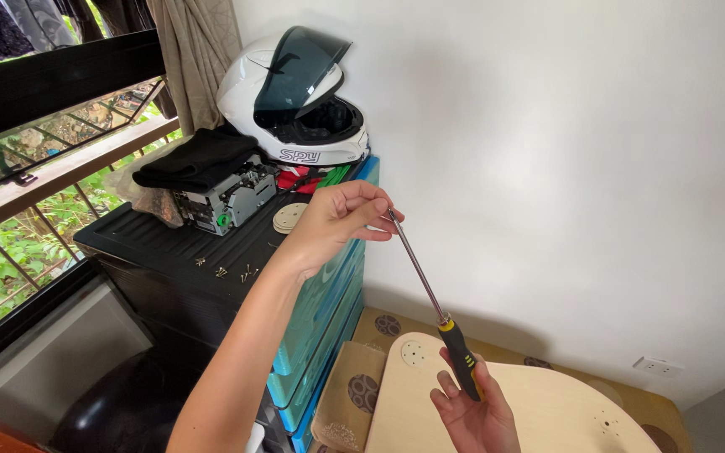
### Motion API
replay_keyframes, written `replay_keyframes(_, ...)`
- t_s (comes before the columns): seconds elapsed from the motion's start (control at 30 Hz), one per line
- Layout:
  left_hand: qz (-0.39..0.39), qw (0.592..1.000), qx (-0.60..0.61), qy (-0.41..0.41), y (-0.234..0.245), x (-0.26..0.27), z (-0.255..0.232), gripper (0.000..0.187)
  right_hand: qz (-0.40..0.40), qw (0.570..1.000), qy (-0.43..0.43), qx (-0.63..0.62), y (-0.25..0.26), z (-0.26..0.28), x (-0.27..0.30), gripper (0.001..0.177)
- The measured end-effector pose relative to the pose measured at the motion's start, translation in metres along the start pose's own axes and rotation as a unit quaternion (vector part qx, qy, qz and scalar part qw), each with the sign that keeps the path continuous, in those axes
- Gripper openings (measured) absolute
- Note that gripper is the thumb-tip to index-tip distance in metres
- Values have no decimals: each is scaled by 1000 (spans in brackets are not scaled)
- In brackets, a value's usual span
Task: The person uses a screwdriver to fasten screws into pre-drilled holes on the underside of a light-colored wooden board. They repeatedly pick up screws from a nearby surface and tighten them into the board.
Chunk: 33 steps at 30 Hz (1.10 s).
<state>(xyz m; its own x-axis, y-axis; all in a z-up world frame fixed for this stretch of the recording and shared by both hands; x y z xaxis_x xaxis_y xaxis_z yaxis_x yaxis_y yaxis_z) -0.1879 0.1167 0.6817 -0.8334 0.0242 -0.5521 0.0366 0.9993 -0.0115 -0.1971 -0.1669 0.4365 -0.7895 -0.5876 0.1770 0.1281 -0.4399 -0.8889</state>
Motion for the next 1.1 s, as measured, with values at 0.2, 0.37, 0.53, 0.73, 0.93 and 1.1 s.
replay_keyframes(0.2, 7, 998, -56, -4, -5, -5, 3, 21, 18, 999, 25, 42, 1, 5, 2, 34)
replay_keyframes(0.37, 25, 997, -72, 3, -6, -9, 14, 21, 26, 996, 45, 79, 4, 9, 4, 34)
replay_keyframes(0.53, -76, 996, 25, 47, -16, -12, 59, 22, -67, 977, 102, 174, -1, 13, 10, 35)
replay_keyframes(0.73, -211, 927, 255, 174, -37, 6, 223, 18, -257, 849, 165, 430, 10, 17, 24, 38)
replay_keyframes(0.93, -311, 803, 359, 361, -90, 104, 454, 16, -360, 702, 68, 610, 84, 11, 10, 41)
replay_keyframes(1.1, -419, 699, 353, 460, -133, 214, 598, 16, -345, 652, 26, 674, 168, -6, -29, 39)
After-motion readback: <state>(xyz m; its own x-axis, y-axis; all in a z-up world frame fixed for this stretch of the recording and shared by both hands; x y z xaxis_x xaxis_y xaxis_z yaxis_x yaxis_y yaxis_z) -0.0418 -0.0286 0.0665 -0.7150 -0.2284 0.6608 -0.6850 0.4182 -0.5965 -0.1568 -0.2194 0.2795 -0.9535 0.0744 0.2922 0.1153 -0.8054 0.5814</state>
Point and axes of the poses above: each hand's wrist, its own x-axis away from the middle knuckle, its own y-axis out of the back of the hand, z = x × y, the point moved 1 cm from there along -x, towards the middle knuckle, and after that the axes turned 12 degrees about -y, right-handed, at the moved point
